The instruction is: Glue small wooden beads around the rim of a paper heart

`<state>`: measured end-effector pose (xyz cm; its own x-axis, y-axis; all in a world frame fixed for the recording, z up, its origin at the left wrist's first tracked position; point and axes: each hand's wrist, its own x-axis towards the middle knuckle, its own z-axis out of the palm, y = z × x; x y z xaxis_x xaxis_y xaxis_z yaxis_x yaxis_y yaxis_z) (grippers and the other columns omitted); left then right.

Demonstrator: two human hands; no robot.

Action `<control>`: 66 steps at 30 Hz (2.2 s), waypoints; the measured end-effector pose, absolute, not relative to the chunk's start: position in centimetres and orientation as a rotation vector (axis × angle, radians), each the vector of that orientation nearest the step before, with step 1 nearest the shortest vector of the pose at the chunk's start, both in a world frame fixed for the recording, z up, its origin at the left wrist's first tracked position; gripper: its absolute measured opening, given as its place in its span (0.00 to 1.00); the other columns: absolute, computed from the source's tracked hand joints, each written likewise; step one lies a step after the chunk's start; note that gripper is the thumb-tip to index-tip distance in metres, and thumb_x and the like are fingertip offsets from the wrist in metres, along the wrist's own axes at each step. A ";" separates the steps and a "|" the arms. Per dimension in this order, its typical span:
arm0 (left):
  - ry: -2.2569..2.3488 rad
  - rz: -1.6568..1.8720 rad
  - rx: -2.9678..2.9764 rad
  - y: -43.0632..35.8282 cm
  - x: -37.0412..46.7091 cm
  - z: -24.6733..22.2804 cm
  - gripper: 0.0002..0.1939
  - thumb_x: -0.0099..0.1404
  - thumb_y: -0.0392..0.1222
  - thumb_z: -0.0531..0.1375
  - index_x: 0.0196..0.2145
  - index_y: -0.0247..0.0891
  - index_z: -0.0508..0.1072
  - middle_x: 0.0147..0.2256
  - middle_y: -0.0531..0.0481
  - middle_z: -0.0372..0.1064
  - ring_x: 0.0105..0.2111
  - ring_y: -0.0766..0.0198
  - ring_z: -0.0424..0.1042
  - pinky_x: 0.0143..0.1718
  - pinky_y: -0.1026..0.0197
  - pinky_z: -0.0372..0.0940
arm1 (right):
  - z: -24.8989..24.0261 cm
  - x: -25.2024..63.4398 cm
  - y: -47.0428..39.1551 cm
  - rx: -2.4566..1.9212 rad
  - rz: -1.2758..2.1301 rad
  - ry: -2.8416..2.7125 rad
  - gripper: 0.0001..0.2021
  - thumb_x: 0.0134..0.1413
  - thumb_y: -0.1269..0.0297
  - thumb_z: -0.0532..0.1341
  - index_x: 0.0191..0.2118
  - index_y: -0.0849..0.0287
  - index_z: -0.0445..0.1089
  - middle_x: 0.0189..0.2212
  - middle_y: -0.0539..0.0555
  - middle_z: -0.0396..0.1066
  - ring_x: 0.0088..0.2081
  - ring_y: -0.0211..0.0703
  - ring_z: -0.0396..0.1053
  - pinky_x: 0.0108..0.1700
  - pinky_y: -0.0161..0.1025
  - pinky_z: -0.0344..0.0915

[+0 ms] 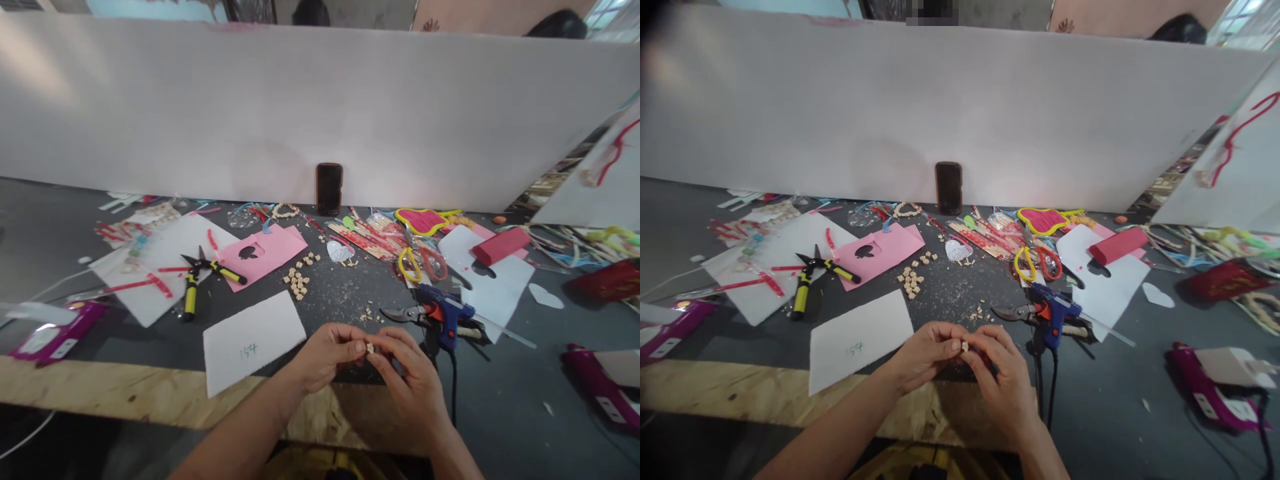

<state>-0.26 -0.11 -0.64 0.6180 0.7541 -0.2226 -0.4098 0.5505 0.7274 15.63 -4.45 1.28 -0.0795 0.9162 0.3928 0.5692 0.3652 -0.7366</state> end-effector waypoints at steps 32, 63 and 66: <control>0.728 0.820 0.743 0.0 -0.3 -0.4 0.14 0.46 0.47 0.70 0.25 0.32 0.77 0.23 0.51 0.68 0.24 0.70 0.61 0.30 0.66 0.55 | 0.4 15.4 -4.4 -1.376 0.256 -1.811 0.09 0.55 0.67 0.58 0.41 0.53 0.72 0.35 0.55 0.70 0.37 0.42 0.70 0.39 0.39 0.70; 0.695 0.743 0.674 0.0 -0.2 -0.2 0.14 0.45 0.45 0.71 0.24 0.31 0.75 0.21 0.52 0.66 0.22 0.72 0.60 0.27 0.67 0.53 | 0.6 15.1 -4.5 -1.372 0.318 -1.785 0.10 0.54 0.66 0.59 0.43 0.53 0.71 0.37 0.55 0.70 0.38 0.42 0.70 0.38 0.38 0.71; 0.684 0.738 0.667 0.0 -0.3 -0.2 0.14 0.45 0.45 0.71 0.24 0.31 0.76 0.22 0.52 0.67 0.23 0.72 0.60 0.27 0.67 0.53 | 0.7 15.1 -4.5 -1.362 0.321 -1.790 0.07 0.55 0.66 0.59 0.40 0.53 0.72 0.36 0.54 0.70 0.38 0.42 0.70 0.40 0.38 0.70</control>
<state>-0.30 -0.02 -0.23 0.5523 0.7729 -0.3122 -0.3693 0.5627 0.7396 15.06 -4.48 0.67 -0.0538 0.8848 0.4629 0.6692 0.3760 -0.6409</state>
